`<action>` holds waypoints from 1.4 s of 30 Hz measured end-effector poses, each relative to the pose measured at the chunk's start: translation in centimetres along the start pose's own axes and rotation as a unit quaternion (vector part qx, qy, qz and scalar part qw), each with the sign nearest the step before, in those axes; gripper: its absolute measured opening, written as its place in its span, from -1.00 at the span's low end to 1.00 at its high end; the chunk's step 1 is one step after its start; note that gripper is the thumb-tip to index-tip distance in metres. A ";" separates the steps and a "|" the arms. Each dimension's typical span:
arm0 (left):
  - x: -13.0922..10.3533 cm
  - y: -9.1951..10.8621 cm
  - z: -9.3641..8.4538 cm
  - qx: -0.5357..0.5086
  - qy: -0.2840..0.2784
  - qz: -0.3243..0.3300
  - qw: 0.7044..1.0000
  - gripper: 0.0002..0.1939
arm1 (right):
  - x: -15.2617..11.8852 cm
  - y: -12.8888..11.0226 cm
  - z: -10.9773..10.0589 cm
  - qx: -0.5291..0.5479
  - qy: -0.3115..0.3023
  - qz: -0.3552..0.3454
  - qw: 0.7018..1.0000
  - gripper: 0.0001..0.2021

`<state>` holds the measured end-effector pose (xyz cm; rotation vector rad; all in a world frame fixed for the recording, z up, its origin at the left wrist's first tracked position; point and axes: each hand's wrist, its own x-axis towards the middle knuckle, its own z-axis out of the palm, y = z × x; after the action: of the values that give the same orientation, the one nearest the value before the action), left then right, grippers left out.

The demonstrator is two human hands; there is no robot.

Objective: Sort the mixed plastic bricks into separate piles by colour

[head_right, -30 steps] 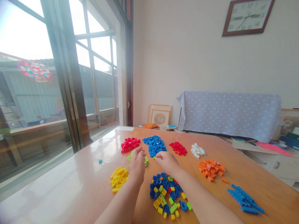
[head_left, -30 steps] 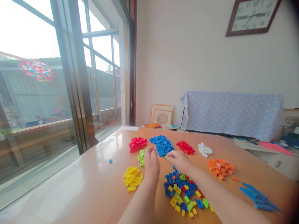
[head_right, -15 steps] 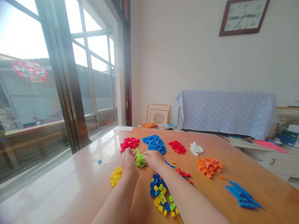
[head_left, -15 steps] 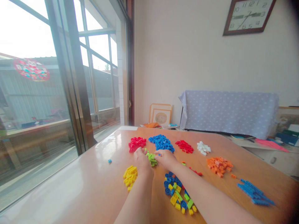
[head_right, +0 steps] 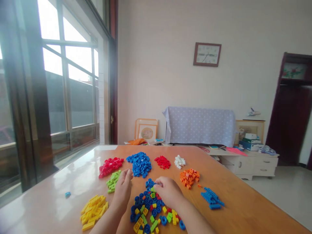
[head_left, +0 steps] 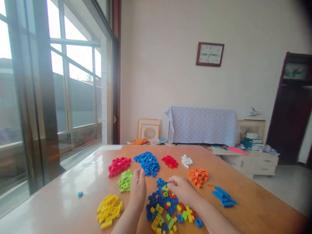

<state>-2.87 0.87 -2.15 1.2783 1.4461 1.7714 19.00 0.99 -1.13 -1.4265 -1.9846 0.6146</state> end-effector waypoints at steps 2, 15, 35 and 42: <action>-0.4 0.4 0.3 0.034 -0.034 0.017 0.999 -0.49 | -0.8 0.7 -0.7 0.006 0.022 0.016 1.000 -0.73; -2.4 1.0 1.1 0.065 -0.145 -0.002 0.987 -0.48 | -0.8 1.3 -2.4 -0.144 0.084 -0.020 0.986 -0.72; -3.5 0.1 1.3 -0.002 -0.158 -0.073 0.985 -0.33 | 0.9 4.4 -4.4 -0.205 0.055 0.047 0.976 -0.70; -4.1 0.7 1.8 0.083 -0.216 -0.027 0.973 -0.45 | 0.4 4.3 -2.8 -0.170 -0.018 0.046 0.984 -0.69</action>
<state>0.63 -1.98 -2.90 1.5753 1.3761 1.2533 23.74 2.79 -1.92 -1.7274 -2.1358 0.3502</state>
